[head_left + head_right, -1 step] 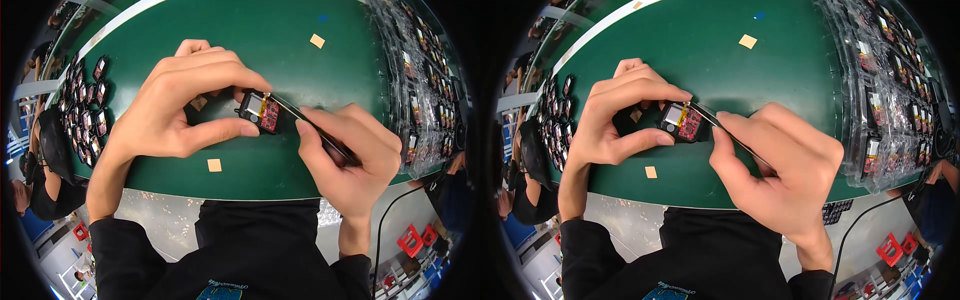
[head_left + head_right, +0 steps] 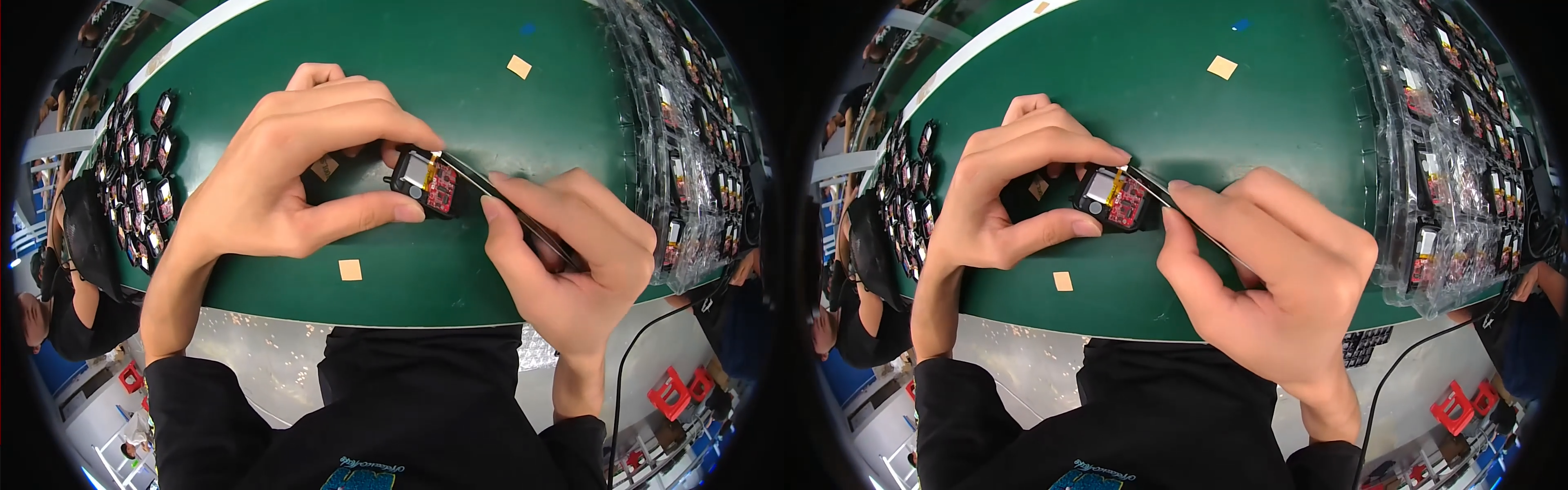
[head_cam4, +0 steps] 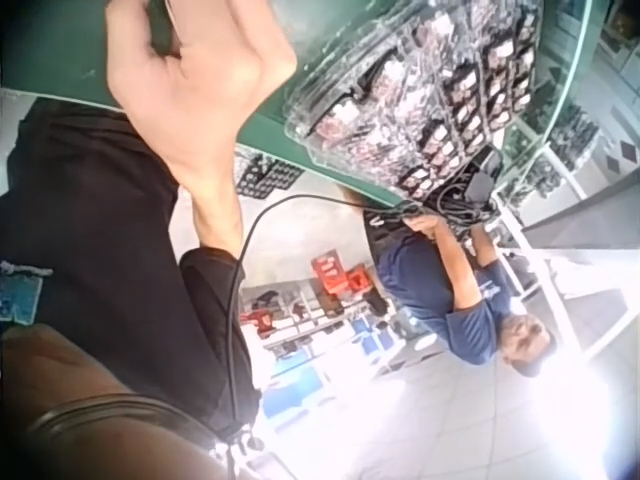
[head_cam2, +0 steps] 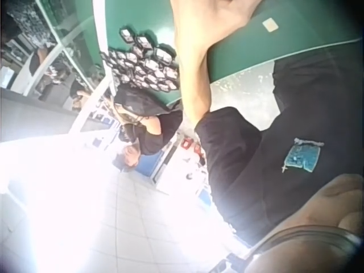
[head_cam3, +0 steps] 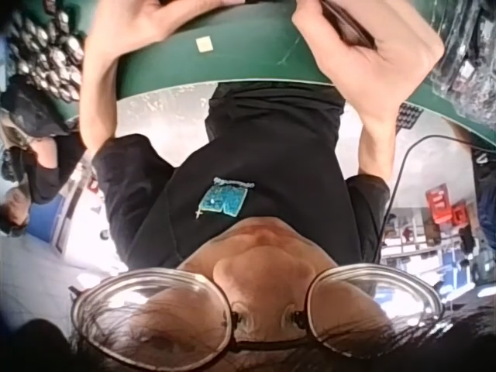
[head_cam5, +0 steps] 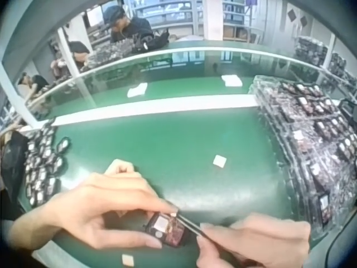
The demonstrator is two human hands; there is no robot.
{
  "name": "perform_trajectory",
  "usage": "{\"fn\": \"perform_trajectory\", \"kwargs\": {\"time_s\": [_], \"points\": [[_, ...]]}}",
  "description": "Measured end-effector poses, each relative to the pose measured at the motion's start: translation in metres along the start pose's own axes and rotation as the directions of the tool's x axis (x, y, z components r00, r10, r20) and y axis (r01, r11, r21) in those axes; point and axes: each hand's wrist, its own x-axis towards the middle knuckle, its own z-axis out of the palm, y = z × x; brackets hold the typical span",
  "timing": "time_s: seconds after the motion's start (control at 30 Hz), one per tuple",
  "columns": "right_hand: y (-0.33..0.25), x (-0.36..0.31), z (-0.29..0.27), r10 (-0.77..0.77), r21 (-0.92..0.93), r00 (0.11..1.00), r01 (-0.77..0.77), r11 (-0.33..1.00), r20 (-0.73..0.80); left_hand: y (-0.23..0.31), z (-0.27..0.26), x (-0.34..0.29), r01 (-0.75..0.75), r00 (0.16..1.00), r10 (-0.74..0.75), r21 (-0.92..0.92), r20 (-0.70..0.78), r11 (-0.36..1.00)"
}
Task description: Assembling internal components of smartwatches using tweezers at a factory workstation.
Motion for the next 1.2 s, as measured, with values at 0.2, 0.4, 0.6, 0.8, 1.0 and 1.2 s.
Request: {"fn": "perform_trajectory", "kwargs": {"time_s": [0.2, 0.4, 0.6, 0.8, 1.0, 1.2], "points": [[0.003, 0.001, 0.005, -0.088, -0.054, 0.996, 0.086, 0.995, -0.026, -0.001, -0.001, 0.0, 0.022, 1.0, -0.022, -0.006, 0.008, 1.0], [0.0, 0.001, 0.004, -0.089, -0.083, 0.996, 0.087, 0.993, -0.017, -0.003, -0.003, 0.0, 0.026, 0.999, -0.026, -0.016, 0.028, 1.0], [-0.001, 0.001, 0.008, -0.092, -0.104, 0.996, 0.089, 0.991, -0.019, -0.003, -0.003, 0.001, 0.01, 0.999, -0.01, -0.006, 0.031, 1.0], [-0.002, 0.004, 0.001, -0.025, -0.028, 0.999, 0.026, 0.999, 0.037, -0.01, -0.008, 0.001, -0.02, 0.998, 0.023, -0.042, 0.063, 0.999], [0.0, 0.005, -0.002, 0.08, 0.083, 0.991, -0.089, 0.993, 0.11, -0.016, -0.008, 0.003, -0.056, 0.995, 0.063, -0.09, 0.081, 0.994], [-0.001, 0.005, -0.006, 0.109, 0.09, 0.986, -0.121, 0.989, 0.126, -0.014, -0.01, 0.007, -0.041, 0.992, 0.052, -0.1, 0.112, 0.994]]}}
